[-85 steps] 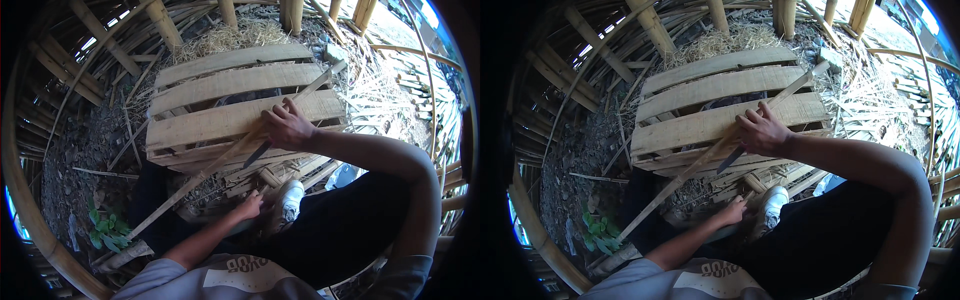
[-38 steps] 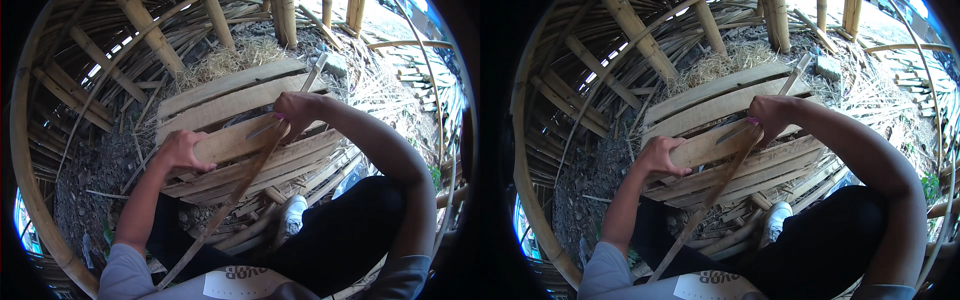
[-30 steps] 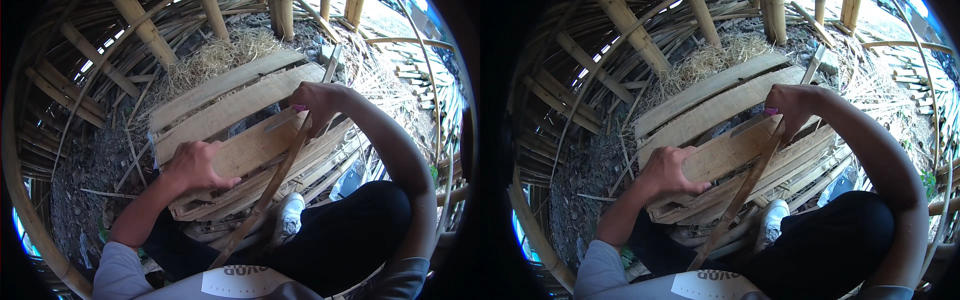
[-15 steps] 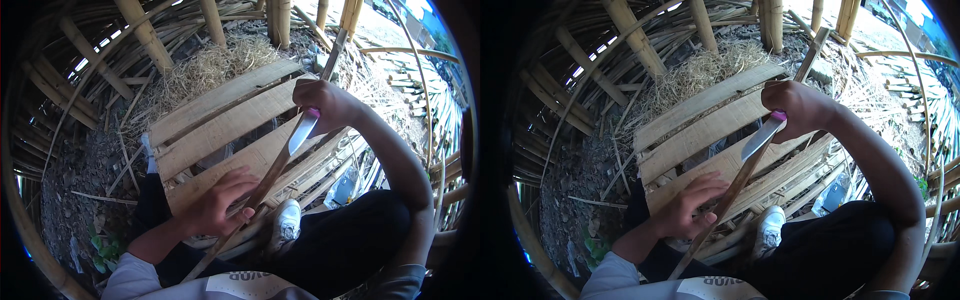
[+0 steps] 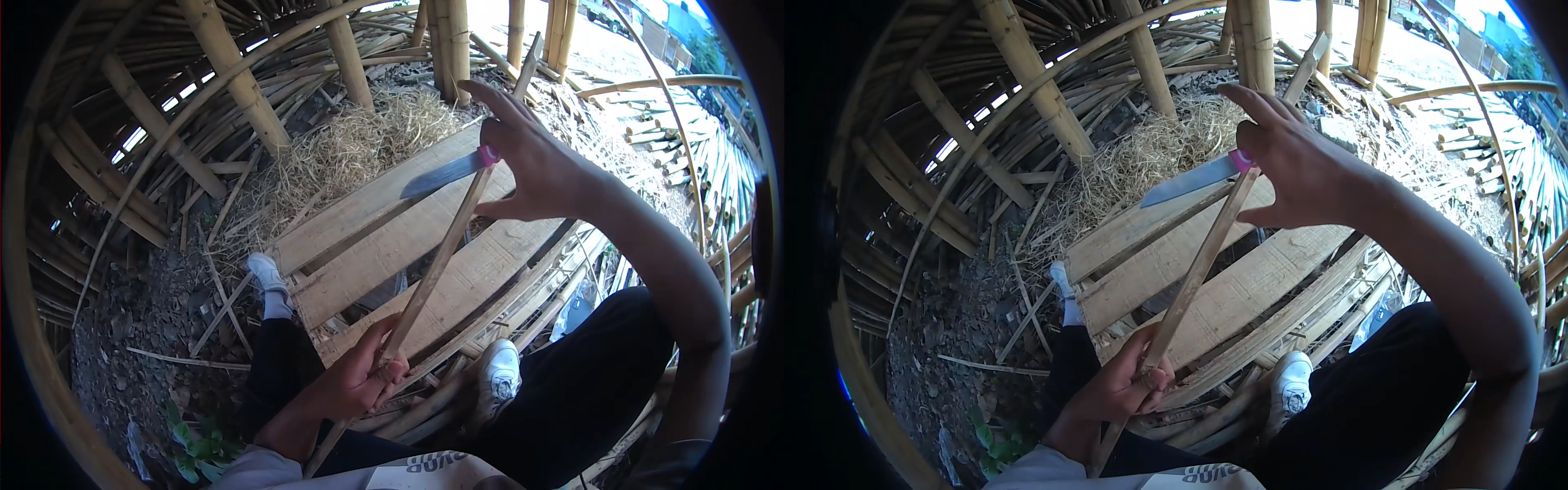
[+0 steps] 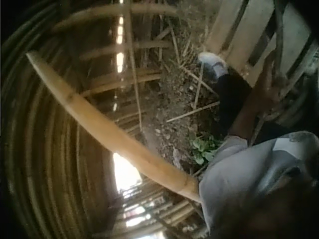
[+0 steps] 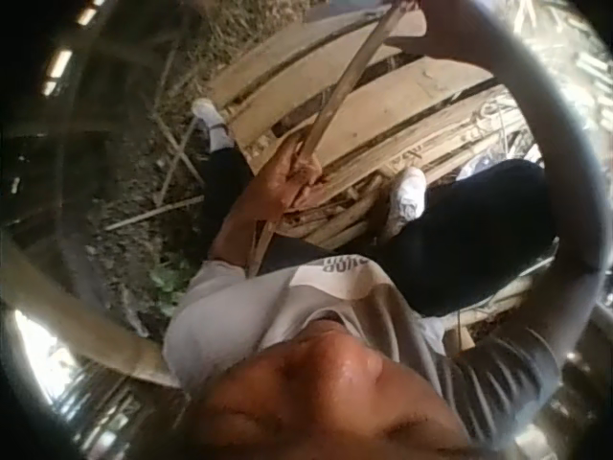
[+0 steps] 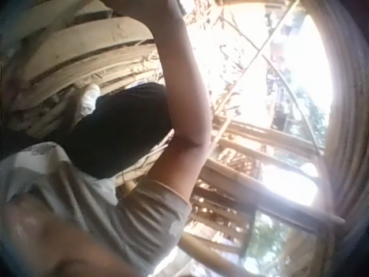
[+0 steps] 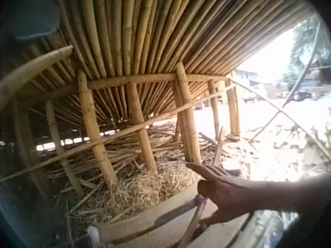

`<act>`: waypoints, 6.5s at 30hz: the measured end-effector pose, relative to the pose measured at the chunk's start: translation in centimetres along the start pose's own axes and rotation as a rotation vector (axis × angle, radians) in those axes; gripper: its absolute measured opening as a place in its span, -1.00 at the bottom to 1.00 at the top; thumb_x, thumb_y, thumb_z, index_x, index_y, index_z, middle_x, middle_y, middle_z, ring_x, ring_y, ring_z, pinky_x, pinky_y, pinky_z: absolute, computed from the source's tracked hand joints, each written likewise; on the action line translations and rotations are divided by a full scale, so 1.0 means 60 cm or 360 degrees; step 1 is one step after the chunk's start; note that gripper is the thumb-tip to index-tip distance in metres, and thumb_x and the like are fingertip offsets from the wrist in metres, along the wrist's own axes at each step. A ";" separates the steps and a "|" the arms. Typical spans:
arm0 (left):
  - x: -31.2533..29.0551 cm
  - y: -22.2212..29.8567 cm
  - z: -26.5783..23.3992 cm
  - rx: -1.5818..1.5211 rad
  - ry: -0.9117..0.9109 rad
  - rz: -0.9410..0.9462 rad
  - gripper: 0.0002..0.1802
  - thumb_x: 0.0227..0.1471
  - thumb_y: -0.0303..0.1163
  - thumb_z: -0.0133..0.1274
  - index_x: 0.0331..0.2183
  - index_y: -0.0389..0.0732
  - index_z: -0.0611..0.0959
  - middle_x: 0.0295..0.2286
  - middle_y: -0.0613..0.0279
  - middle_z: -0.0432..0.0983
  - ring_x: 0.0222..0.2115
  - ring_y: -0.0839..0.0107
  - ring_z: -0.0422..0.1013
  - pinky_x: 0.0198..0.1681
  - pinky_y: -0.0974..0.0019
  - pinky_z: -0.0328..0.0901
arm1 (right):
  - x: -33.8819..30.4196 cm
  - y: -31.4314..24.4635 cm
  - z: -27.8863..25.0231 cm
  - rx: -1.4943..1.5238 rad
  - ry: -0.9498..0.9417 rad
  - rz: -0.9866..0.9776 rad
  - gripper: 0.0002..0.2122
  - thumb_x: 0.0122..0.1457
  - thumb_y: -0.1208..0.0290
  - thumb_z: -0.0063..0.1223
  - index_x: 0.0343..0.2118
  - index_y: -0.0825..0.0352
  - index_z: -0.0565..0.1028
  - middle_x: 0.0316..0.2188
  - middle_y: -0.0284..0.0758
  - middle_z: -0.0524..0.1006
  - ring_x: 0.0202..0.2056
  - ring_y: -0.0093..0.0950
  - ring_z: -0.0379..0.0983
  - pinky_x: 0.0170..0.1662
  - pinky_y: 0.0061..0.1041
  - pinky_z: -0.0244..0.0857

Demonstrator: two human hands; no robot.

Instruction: The person sits on the ground and uses a knife to shave a thin bamboo stick held against a wooden pallet. The person repeatedly scrapes the stick to remove outer layers, rotating it to work different sides.

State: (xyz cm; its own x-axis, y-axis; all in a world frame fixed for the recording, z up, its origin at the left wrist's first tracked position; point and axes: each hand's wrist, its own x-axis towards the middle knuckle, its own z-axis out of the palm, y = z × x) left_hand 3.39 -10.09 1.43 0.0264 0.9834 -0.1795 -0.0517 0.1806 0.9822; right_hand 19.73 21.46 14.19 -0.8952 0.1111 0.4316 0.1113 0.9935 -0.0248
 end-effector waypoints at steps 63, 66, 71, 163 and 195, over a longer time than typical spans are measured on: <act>0.002 -0.062 -0.053 0.1537 0.0369 0.0492 -0.36 0.17 -0.25 0.00 0.19 -0.44 0.44 0.25 -0.17 0.31 0.39 0.05 0.06 0.44 -0.20 -0.16 | 0.007 -0.007 0.174 0.0712 -0.0343 0.0780 -0.68 0.41 0.23 0.01 -0.33 0.44 0.54 -0.61 -0.16 0.53 -0.55 -0.24 0.54 -0.42 -0.25 0.41; 0.006 -0.067 -0.054 0.1618 0.0364 0.0522 -0.37 0.19 -0.22 -0.01 0.19 -0.43 0.46 0.25 -0.18 0.30 0.38 0.06 0.08 0.41 -0.18 -0.04 | 0.021 0.008 0.171 0.0782 -0.0642 0.1402 -0.50 0.43 0.03 -0.05 -0.43 0.44 0.54 -0.69 -0.26 0.47 -0.60 -0.43 0.53 -0.46 -0.29 0.42; 0.008 -0.057 -0.054 0.1636 0.0335 0.0538 -0.38 0.19 -0.19 0.00 0.16 -0.43 0.49 0.25 -0.19 0.30 0.37 0.07 0.11 0.40 -0.13 0.02 | 0.023 0.040 0.214 0.0529 -0.0635 0.1178 -0.45 0.44 -0.01 -0.11 -0.47 0.44 0.55 -0.70 -0.20 0.50 -0.67 -0.32 0.51 -0.55 -0.25 0.38; -0.093 -0.008 -0.213 0.0308 0.1657 -0.0421 -0.90 0.21 -0.53 0.01 -0.21 -0.26 0.57 -0.17 0.26 0.52 -0.23 0.46 0.51 -0.10 0.32 0.42 | -0.047 -0.085 0.242 0.0321 -0.0806 -0.0435 -0.22 0.01 -0.36 0.24 -0.17 0.47 0.48 -0.20 -0.04 0.48 -0.13 -0.04 0.49 -0.04 -0.04 0.41; 0.019 -0.021 -0.056 0.1759 0.0506 0.0115 -0.41 0.33 -0.37 -0.09 0.30 -0.40 0.28 0.34 -0.16 0.12 0.42 -0.22 -0.17 0.41 -0.40 -0.28 | 0.060 0.001 0.278 0.0980 -0.0050 0.0068 -0.90 0.23 0.62 0.13 -0.27 0.52 0.45 -0.30 -0.03 0.51 -0.25 0.03 0.53 -0.19 -0.14 0.44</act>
State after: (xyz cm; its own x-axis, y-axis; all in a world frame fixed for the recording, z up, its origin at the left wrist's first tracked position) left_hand 0.11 -9.16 -0.18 -0.2020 0.9790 0.0273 0.8643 0.1651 0.4751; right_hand 9.31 22.35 0.70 -0.9088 0.1427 0.3921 -0.1137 0.8194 -0.5618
